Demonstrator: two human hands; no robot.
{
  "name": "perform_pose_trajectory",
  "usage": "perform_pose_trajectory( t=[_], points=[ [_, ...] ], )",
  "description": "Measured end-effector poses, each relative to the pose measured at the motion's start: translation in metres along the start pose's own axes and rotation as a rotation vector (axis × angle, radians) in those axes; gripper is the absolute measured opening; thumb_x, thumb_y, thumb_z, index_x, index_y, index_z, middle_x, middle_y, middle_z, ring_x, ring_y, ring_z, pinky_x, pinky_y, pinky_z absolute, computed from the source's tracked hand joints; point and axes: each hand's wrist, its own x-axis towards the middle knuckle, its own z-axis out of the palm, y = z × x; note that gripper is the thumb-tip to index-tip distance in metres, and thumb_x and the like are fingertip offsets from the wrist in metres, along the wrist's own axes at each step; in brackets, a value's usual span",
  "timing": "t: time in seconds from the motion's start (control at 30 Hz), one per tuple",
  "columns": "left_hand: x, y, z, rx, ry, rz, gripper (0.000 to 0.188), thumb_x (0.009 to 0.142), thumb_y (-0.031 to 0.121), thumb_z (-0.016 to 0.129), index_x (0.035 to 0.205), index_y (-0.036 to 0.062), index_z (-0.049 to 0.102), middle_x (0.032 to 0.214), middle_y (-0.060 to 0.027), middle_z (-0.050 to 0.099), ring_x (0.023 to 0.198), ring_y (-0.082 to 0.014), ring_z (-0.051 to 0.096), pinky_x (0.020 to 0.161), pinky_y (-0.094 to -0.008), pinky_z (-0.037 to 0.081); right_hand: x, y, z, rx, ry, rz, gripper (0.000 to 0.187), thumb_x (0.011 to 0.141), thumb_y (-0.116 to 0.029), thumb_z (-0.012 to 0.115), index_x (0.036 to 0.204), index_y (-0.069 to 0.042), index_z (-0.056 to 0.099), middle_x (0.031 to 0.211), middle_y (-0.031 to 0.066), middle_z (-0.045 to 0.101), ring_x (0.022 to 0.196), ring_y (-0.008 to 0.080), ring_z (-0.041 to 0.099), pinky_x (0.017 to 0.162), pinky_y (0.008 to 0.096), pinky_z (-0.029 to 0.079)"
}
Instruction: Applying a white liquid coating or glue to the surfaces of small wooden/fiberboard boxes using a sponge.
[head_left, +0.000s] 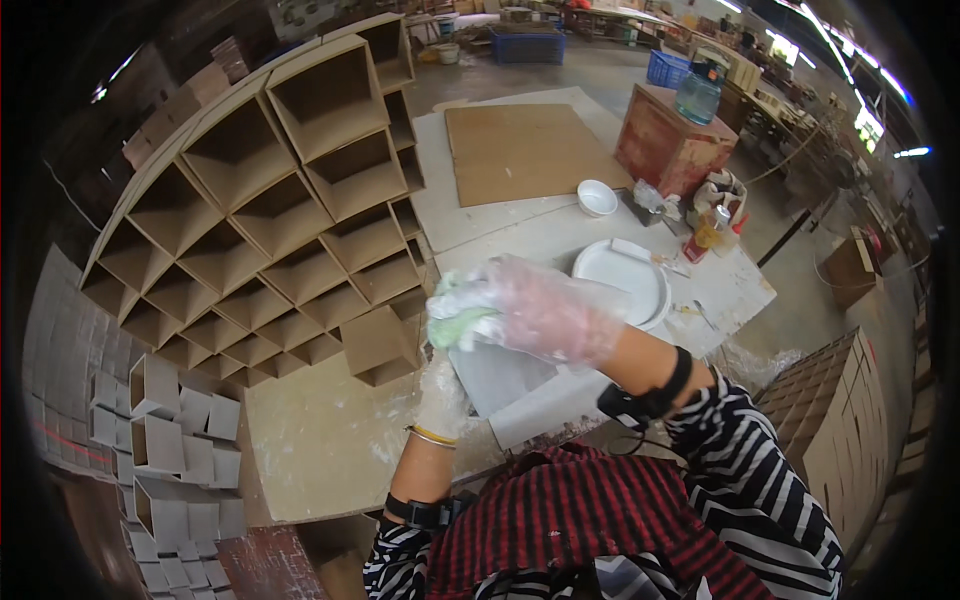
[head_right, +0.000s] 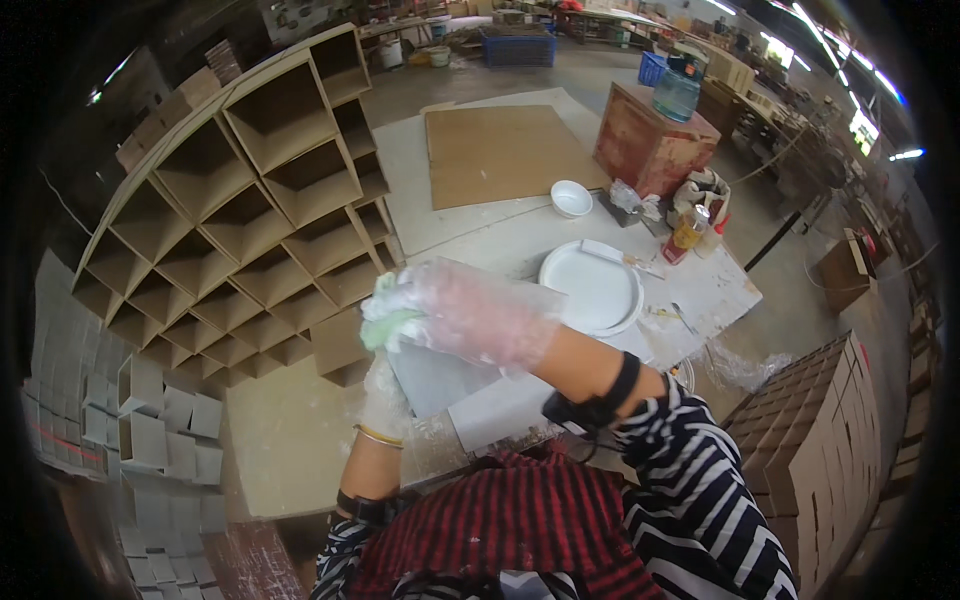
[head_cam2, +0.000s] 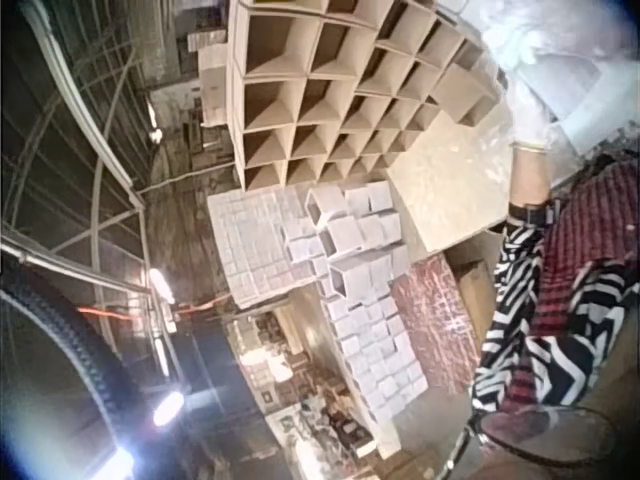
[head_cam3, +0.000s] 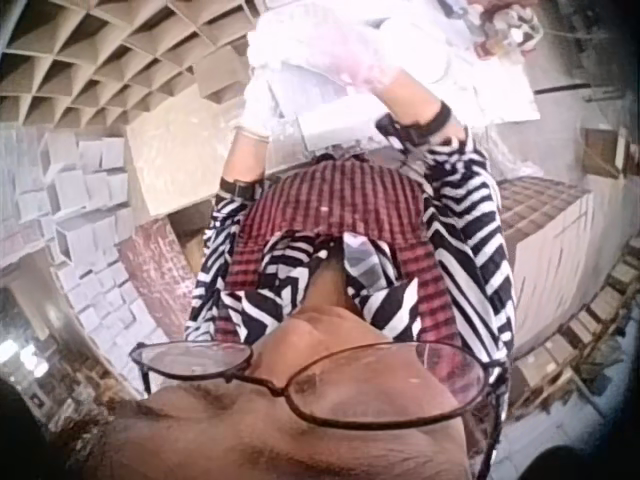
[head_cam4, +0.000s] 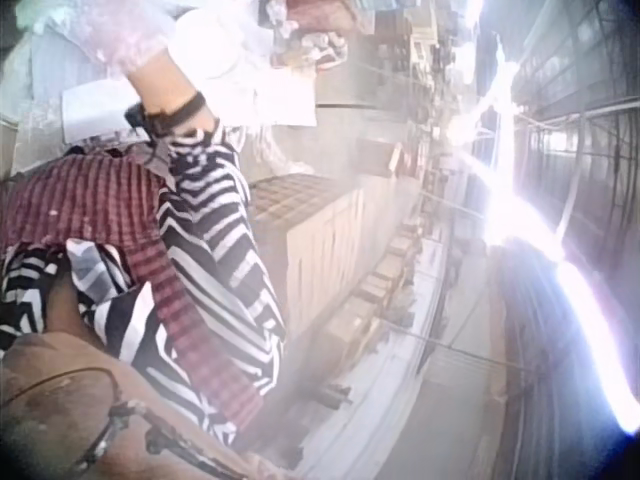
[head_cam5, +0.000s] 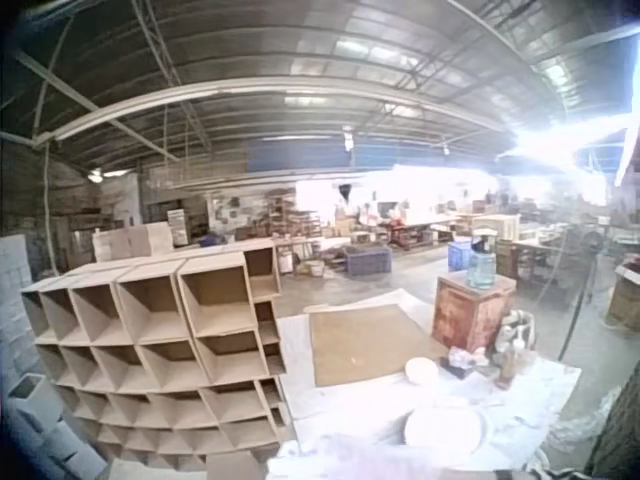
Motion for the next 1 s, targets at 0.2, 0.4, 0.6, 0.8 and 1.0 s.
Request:
perform_pose_trajectory(
  t=[0.2,0.4,0.6,0.8,1.0],
  points=[
    [0.005,0.004,-0.026,0.1,-0.298,0.157,0.049,0.098,0.039,0.05,0.132,0.0038,0.049,0.123,-0.0128,0.059,0.109,-0.0262,0.059,0.096,-0.038,0.049,-0.024,-0.039,0.034,0.163,-0.183,-0.035,0.033,0.08,-0.018,0.065,0.113,-0.011,0.064,0.111,0.0113,0.063,0.1,0.0315,0.061,0.084,0.0405,0.052],
    [-0.003,0.026,-0.016,-0.061,-0.051,0.061,0.051,0.1,0.043,0.042,0.132,0.0033,0.049,0.127,-0.0112,0.058,0.115,-0.0271,0.057,0.098,-0.0404,0.048,-0.065,-0.024,0.031,0.544,-0.022,-0.041,0.035,0.08,-0.023,0.067,0.111,-0.006,0.064,0.105,0.0115,0.064,0.093,0.031,0.063,0.078,0.039,0.052],
    [0.0,0.0,0.005,0.138,-0.064,0.025,0.057,0.1,0.047,0.038,0.134,0.0023,0.047,0.131,-0.0147,0.055,0.111,-0.0296,0.058,0.097,-0.0445,0.047,-0.036,0.016,-0.011,-0.031,0.187,0.08,0.031,0.082,-0.019,0.065,0.11,-0.008,0.065,0.107,0.0097,0.064,0.093,0.0307,0.062,0.08,0.0392,0.052],
    [0.01,-0.012,0.007,-0.049,-0.211,-0.053,0.058,0.099,0.047,0.036,0.134,0.0026,0.047,0.133,-0.0156,0.053,0.118,-0.0325,0.055,0.101,-0.0452,0.045,-0.069,-0.007,-0.008,0.428,-0.207,-0.02,0.04,0.082,-0.024,0.065,0.117,-0.006,0.063,0.109,0.0161,0.062,0.094,0.0337,0.061,0.084,0.0426,0.05],
    [0.013,0.001,0.002,-0.148,-0.126,0.133,0.055,0.098,0.043,0.043,0.135,0.0019,0.046,0.135,-0.015,0.052,0.121,-0.0332,0.052,0.104,-0.0451,0.043,-0.127,0.014,-0.004,0.849,-0.089,0.255,0.034,0.087,-0.018,0.06,0.116,0.0,0.061,0.106,0.0184,0.062,0.095,0.0289,0.062,0.083,0.0375,0.05]
  ],
)
